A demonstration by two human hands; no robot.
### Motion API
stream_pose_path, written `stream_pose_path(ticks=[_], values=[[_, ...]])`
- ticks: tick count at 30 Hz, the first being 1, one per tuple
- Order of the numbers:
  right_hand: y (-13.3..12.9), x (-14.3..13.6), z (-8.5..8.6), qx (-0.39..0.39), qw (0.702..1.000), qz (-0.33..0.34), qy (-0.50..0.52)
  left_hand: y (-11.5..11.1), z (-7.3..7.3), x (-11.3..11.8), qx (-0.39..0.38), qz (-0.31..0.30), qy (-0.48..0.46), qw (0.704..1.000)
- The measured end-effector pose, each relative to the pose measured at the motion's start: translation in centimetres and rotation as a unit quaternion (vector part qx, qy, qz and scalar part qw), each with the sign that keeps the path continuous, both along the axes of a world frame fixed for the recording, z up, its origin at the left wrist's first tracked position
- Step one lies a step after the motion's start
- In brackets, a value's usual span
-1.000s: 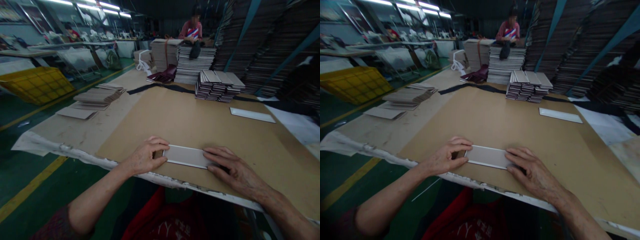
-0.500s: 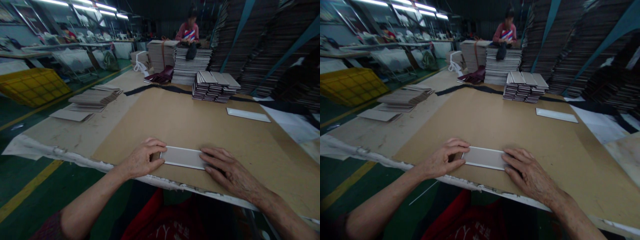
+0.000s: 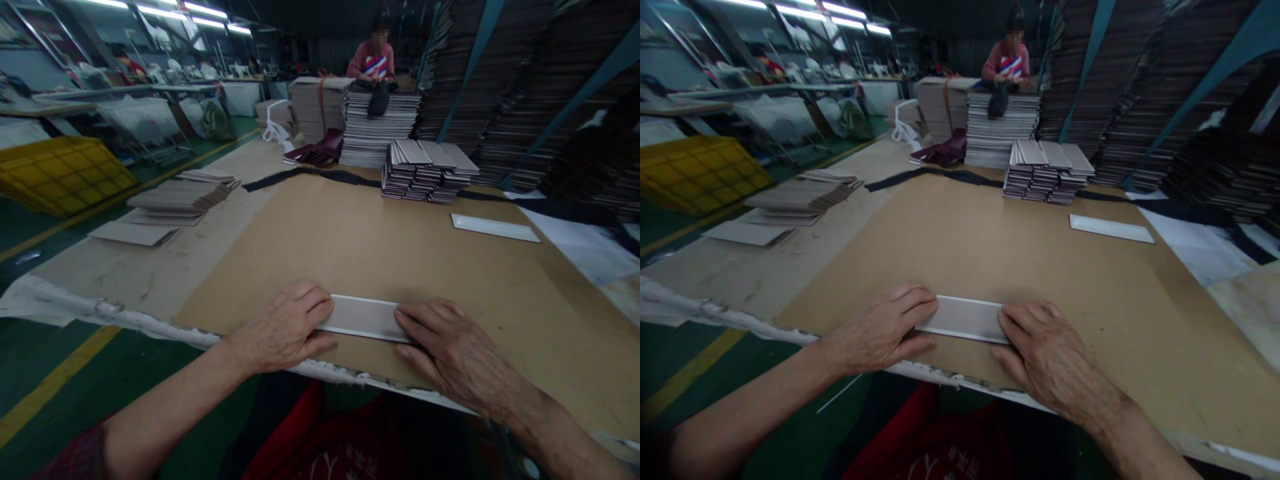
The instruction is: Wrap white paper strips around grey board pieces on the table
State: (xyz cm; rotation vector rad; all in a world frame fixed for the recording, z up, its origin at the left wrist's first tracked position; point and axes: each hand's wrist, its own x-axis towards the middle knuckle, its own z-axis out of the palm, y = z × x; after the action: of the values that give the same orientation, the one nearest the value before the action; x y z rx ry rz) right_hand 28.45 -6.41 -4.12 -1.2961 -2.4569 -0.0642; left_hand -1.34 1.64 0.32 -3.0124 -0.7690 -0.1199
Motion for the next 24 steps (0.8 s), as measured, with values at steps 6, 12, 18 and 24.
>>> stream_pose_path(ticks=[6,12,18,24], values=[[-0.5,-1.7,0.5,-0.021,0.998,-0.035,-0.048,-0.3,0.5,1.2,0.052,-0.016,0.05,0.997],[-1.7,2.4,-1.0,-0.05,0.998,-0.038,-0.017,0.0,0.2,0.3,0.034,-0.009,0.038,0.999],[-2.9,6.2,-1.5,-0.067,0.991,-0.096,0.068,0.1,-1.0,-1.3,-0.004,-0.003,-0.014,1.0],[-3.0,3.2,-0.3,-0.105,0.993,-0.03,0.045,-0.1,-0.8,-1.6,-0.028,0.019,-0.04,0.999]])
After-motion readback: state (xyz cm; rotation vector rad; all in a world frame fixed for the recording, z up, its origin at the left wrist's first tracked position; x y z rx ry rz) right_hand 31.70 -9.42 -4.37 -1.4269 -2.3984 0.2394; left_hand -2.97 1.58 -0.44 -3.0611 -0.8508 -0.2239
